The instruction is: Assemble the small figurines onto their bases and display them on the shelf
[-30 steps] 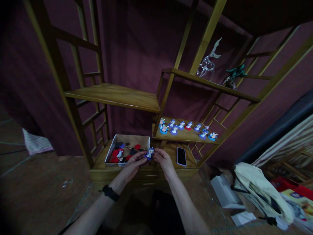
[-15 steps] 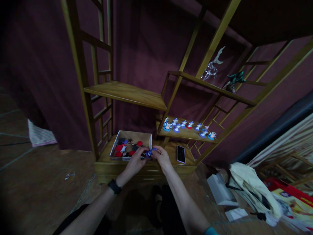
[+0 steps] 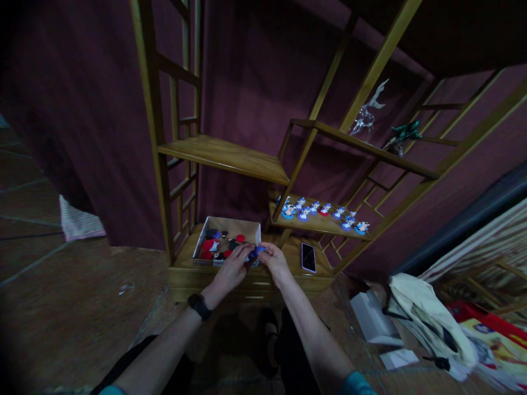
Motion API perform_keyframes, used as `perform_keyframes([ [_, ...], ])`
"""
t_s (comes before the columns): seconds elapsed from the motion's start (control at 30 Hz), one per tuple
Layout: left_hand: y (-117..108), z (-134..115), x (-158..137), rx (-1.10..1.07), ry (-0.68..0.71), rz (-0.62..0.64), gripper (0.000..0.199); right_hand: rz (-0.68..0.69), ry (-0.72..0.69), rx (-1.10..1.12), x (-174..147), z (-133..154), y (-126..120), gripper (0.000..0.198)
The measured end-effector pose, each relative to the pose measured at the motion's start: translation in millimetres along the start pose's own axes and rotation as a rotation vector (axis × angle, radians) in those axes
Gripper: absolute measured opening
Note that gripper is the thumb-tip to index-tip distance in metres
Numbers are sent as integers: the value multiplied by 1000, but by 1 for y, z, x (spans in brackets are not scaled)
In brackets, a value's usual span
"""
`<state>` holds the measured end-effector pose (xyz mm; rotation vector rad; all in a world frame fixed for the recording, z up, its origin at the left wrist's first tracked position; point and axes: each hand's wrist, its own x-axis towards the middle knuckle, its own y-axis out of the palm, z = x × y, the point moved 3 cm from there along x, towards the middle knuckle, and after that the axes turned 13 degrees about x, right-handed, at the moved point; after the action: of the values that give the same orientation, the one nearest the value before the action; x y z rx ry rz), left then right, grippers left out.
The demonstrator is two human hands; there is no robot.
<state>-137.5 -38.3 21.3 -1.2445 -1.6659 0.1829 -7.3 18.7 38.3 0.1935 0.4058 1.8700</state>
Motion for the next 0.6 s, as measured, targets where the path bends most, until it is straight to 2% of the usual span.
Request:
perform_keyframes([
  [0.2, 5, 1, -2, 211, 79, 82, 54, -20, 42, 12, -2, -2, -5, 38],
  [0.6, 12, -13, -2, 235, 129, 226, 46, -37, 116, 14, -3, -10, -31, 39],
])
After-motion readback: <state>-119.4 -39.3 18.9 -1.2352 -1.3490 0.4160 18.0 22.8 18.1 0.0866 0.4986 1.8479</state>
